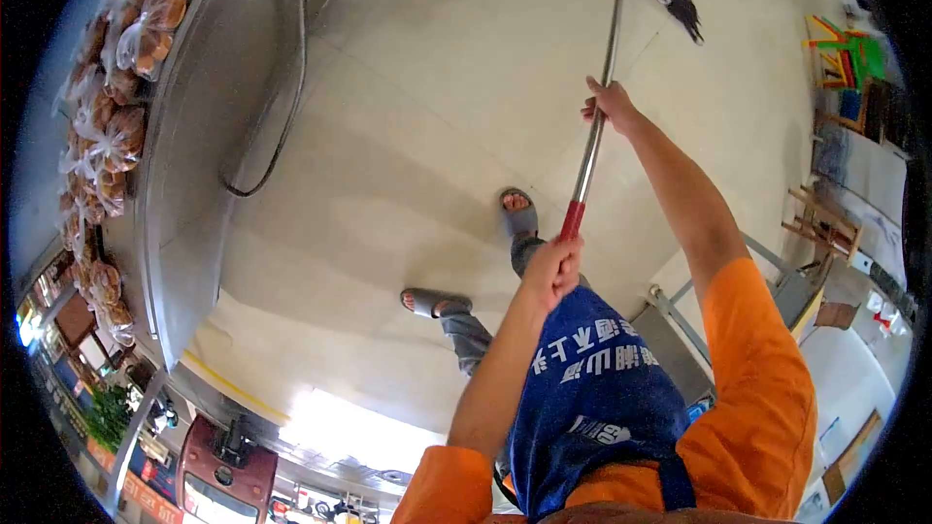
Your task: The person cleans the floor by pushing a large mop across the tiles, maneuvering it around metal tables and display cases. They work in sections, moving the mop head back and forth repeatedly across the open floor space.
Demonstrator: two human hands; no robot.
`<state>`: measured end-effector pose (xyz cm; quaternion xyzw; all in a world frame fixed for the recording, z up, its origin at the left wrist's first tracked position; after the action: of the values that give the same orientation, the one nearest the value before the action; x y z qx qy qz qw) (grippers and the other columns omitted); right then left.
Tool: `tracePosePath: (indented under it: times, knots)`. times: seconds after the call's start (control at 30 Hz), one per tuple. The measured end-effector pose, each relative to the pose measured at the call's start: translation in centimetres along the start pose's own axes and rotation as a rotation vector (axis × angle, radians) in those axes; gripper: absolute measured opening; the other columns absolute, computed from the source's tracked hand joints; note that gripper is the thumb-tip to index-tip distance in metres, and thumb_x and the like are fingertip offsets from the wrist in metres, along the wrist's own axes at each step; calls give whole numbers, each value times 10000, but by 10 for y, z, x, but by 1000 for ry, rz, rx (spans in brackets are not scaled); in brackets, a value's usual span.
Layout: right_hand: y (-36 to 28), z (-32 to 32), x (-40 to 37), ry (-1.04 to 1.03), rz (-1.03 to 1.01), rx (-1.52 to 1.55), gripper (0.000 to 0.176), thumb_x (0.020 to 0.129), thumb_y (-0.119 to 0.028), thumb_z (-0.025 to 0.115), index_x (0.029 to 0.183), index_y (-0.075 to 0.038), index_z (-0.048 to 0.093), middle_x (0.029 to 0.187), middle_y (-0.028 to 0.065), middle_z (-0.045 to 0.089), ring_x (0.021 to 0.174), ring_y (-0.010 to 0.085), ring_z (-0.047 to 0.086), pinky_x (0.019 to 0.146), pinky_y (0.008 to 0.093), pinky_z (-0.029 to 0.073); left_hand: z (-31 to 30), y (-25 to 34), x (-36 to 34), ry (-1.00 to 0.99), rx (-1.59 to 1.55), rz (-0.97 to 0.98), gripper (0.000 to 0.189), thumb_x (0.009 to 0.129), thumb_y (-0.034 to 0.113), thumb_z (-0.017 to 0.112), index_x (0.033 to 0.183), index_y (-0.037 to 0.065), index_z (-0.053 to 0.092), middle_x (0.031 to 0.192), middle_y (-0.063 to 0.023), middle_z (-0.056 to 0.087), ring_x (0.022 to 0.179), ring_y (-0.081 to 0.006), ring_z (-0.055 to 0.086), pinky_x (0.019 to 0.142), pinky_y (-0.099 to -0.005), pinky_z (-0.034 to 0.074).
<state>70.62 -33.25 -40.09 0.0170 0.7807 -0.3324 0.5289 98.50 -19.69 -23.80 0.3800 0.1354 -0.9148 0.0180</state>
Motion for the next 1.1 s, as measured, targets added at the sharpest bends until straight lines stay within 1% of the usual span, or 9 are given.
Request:
tracePosePath:
  times: [0.17, 0.3, 0.47, 0.57, 0.7, 0.87, 0.93, 1.0, 1.1]
  knots:
    - [8, 32, 9, 43, -128, -359, 555, 923, -343, 606, 1200, 67, 354, 831, 179, 548, 609, 242, 666, 481, 330, 583, -4, -64, -57, -57, -233, 45, 193, 962, 294, 560, 914, 124, 483, 517, 57, 351, 368, -35, 289, 305, -200, 218]
    - [23, 72, -33, 12, -98, -615, 434, 911, -140, 547, 1339, -97, 484, 1058, 199, 495, 798, 250, 656, 689, 337, 583, -8, -91, -105, -39, -361, 52, 186, 980, 280, 528, 960, 97, 498, 520, 45, 359, 361, -46, 289, 311, -216, 235]
    - [32, 134, -132, -25, -343, -1446, 309, 936, -189, 481, 1206, -76, 581, 1015, 218, 576, 958, 263, 620, 757, 385, 564, -45, -120, -175, -18, -353, 74, 221, 994, 293, 495, 990, 73, 508, 533, 29, 373, 368, -58, 294, 331, -215, 241]
    - [51, 175, -201, -167, -389, -1379, 518, 953, -310, 525, 1133, 141, 347, 938, 303, 626, 972, 415, 628, 813, 439, 532, -86, -132, -235, 171, -344, 112, 263, 1000, 319, 478, 1008, 60, 525, 556, 34, 379, 386, -51, 280, 338, -211, 228]
    - [119, 234, -255, -295, -324, -1348, 584, 920, -325, 550, 1157, 153, 312, 820, 247, 627, 776, 345, 628, 675, 406, 531, -127, -156, -318, 109, -330, 186, 272, 999, 322, 479, 1005, 55, 534, 562, 32, 386, 387, -54, 273, 339, -212, 220]
    - [238, 303, -350, -511, -179, -1252, 673, 879, -343, 581, 1186, 167, 268, 672, 178, 628, 531, 258, 627, 504, 364, 530, -221, -227, -440, 295, -254, 256, 390, 968, 420, 485, 1057, 44, 537, 584, 18, 477, 360, -69, 338, 325, -220, 241]
    - [271, 324, -423, -492, -17, -1128, 662, 865, -335, 590, 1160, 166, 272, 642, 167, 624, 482, 247, 627, 456, 358, 529, -258, -269, -498, 453, -300, 290, 437, 963, 448, 464, 1071, 33, 549, 574, 12, 492, 331, -82, 329, 309, -232, 239]
    - [323, 360, -475, -552, -20, -947, 647, 847, -301, 608, 1135, 167, 265, 648, 179, 620, 463, 262, 617, 443, 361, 529, -290, -310, -572, 589, -367, 254, 414, 965, 397, 500, 1051, -2, 572, 612, -39, 555, 402, -110, 453, 351, -245, 352]
    - [381, 410, -544, -554, 107, -677, 563, 812, -197, 644, 1102, 155, 313, 642, 173, 596, 467, 265, 614, 400, 363, 512, -392, -394, -690, 841, -492, 183, 310, 959, 352, 497, 931, 66, 615, 719, -72, 606, 513, -177, 525, 461, -323, 418]
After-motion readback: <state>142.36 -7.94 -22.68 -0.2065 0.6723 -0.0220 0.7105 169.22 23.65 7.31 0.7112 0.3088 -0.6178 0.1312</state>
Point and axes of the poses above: each hand's wrist, its own x-axis towards the middle knuckle, its own z-axis out of the palm, y = z × x, the point moved 9 cm from there along x, towards the middle knuckle
